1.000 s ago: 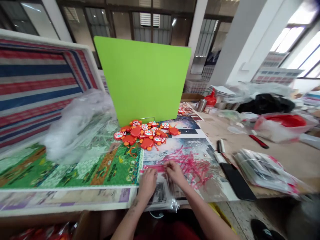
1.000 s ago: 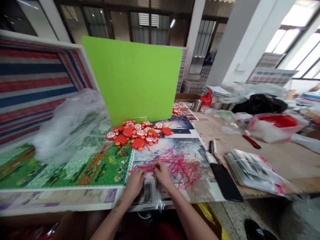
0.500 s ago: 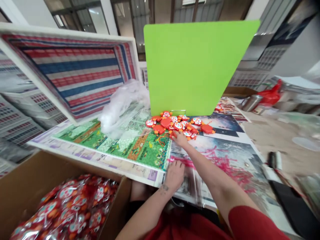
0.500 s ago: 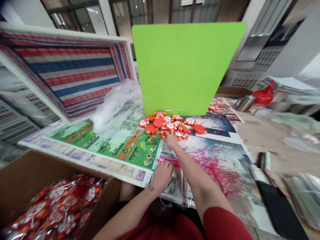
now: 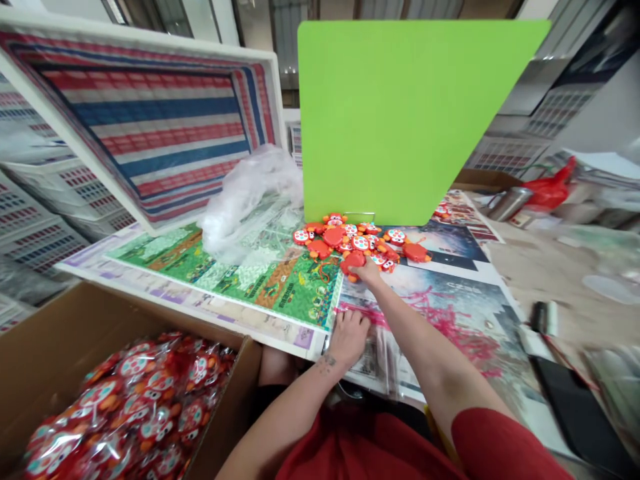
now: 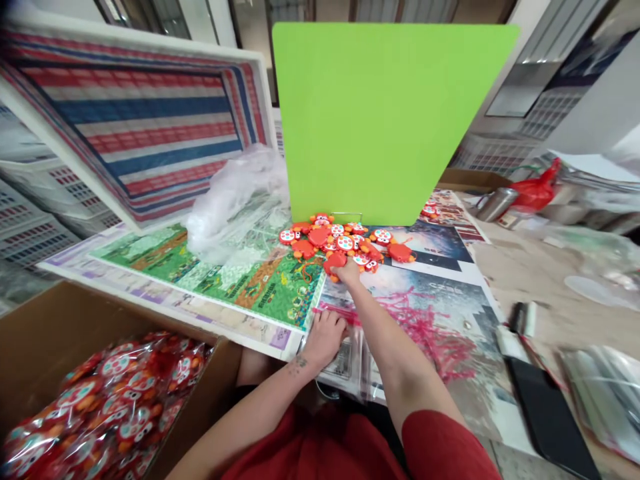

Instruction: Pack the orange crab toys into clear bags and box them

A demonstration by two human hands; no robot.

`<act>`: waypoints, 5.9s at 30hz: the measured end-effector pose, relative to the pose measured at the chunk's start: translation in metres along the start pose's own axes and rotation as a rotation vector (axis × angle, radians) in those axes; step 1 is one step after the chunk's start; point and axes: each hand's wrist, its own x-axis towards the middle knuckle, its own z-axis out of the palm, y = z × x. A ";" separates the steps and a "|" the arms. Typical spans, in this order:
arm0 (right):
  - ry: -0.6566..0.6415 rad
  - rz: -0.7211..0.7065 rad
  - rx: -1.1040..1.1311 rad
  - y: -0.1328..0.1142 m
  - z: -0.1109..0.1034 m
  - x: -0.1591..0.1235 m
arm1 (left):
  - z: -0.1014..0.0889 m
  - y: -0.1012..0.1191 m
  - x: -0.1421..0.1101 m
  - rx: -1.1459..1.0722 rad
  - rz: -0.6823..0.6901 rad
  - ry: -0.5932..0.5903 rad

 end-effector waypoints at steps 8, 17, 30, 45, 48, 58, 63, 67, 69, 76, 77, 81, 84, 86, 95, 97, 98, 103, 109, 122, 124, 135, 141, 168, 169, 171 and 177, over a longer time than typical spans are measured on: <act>-0.173 -0.089 0.506 0.014 -0.081 -0.059 | 0.004 -0.005 -0.001 -0.243 -0.086 0.055; -0.499 -0.113 0.392 0.029 -0.145 -0.114 | 0.004 -0.010 0.004 -0.316 -0.156 0.018; -0.539 -0.248 0.153 0.033 -0.082 -0.094 | 0.009 -0.010 -0.001 -0.210 -0.063 0.203; -0.187 -0.218 -0.474 0.025 -0.080 -0.126 | -0.004 -0.009 -0.001 -0.282 -0.177 0.170; -0.184 -0.141 -0.491 0.031 -0.081 -0.145 | -0.007 -0.006 -0.001 -0.271 -0.197 0.178; -0.071 -0.142 -0.488 0.030 -0.053 -0.171 | -0.033 -0.024 0.016 -0.501 -0.137 -0.081; 0.046 -0.210 -0.402 0.026 -0.048 -0.175 | -0.052 -0.025 0.022 -0.520 -0.114 -0.125; 0.115 -0.270 -0.220 0.025 -0.046 -0.174 | -0.060 -0.019 0.018 -0.542 -0.129 -0.141; 0.135 -0.305 -0.124 0.023 -0.048 -0.174 | -0.058 -0.021 0.015 -0.561 -0.160 0.008; 0.150 -0.351 0.033 0.019 -0.055 -0.177 | -0.029 -0.047 0.004 -1.169 -0.581 0.173; 0.150 -0.353 0.035 0.019 -0.055 -0.176 | -0.027 -0.048 0.003 -1.260 -0.591 0.108; 0.178 -0.391 -0.011 0.017 -0.059 -0.173 | -0.031 -0.047 0.000 -1.426 -0.537 -0.010; 0.247 -0.505 -0.135 0.008 -0.066 -0.171 | -0.035 -0.041 0.002 -1.430 -0.520 0.007; 0.204 -0.613 -0.230 -0.001 -0.069 -0.171 | -0.037 -0.038 0.005 -1.403 -0.481 0.022; -0.077 -0.864 -0.478 -0.026 -0.054 -0.171 | -0.047 -0.034 0.013 -0.949 -0.212 0.007; -0.107 -0.884 -0.516 -0.026 -0.056 -0.170 | -0.048 -0.035 0.013 -0.929 -0.183 -0.006; -0.117 -0.890 -0.534 -0.027 -0.058 -0.170 | -0.049 -0.035 0.013 -0.923 -0.179 -0.014; -0.110 -0.840 -0.565 -0.031 -0.064 -0.168 | -0.054 -0.031 0.013 -0.916 -0.180 -0.028; 0.047 -0.569 -0.227 -0.014 -0.056 -0.152 | -0.050 -0.031 0.013 -1.011 -0.190 -0.074; 0.343 0.104 -0.392 0.107 -0.216 -0.092 | -0.018 -0.061 -0.004 -1.538 -0.639 -0.078; 0.354 0.148 -0.446 0.114 -0.228 -0.096 | -0.019 -0.061 -0.004 -1.530 -0.617 -0.071; 0.189 -0.263 -0.509 0.045 -0.135 -0.121 | -0.023 -0.062 -0.006 -1.500 -0.561 -0.121; -0.267 -0.224 -0.040 0.027 -0.058 -0.141 | -0.015 -0.067 -0.009 -1.571 -0.543 -0.076; -0.335 -0.010 0.439 0.044 -0.096 -0.152 | -0.030 -0.061 -0.011 -1.686 -0.644 -0.100; -0.313 -0.046 0.439 0.044 -0.094 -0.152 | -0.029 -0.060 -0.011 -1.662 -0.635 -0.096; -0.274 -0.111 0.457 0.047 -0.089 -0.151 | -0.027 -0.059 -0.011 -1.651 -0.620 -0.099; -0.181 -0.153 0.295 0.062 -0.078 -0.115 | -0.026 -0.060 -0.011 -1.706 -0.628 -0.101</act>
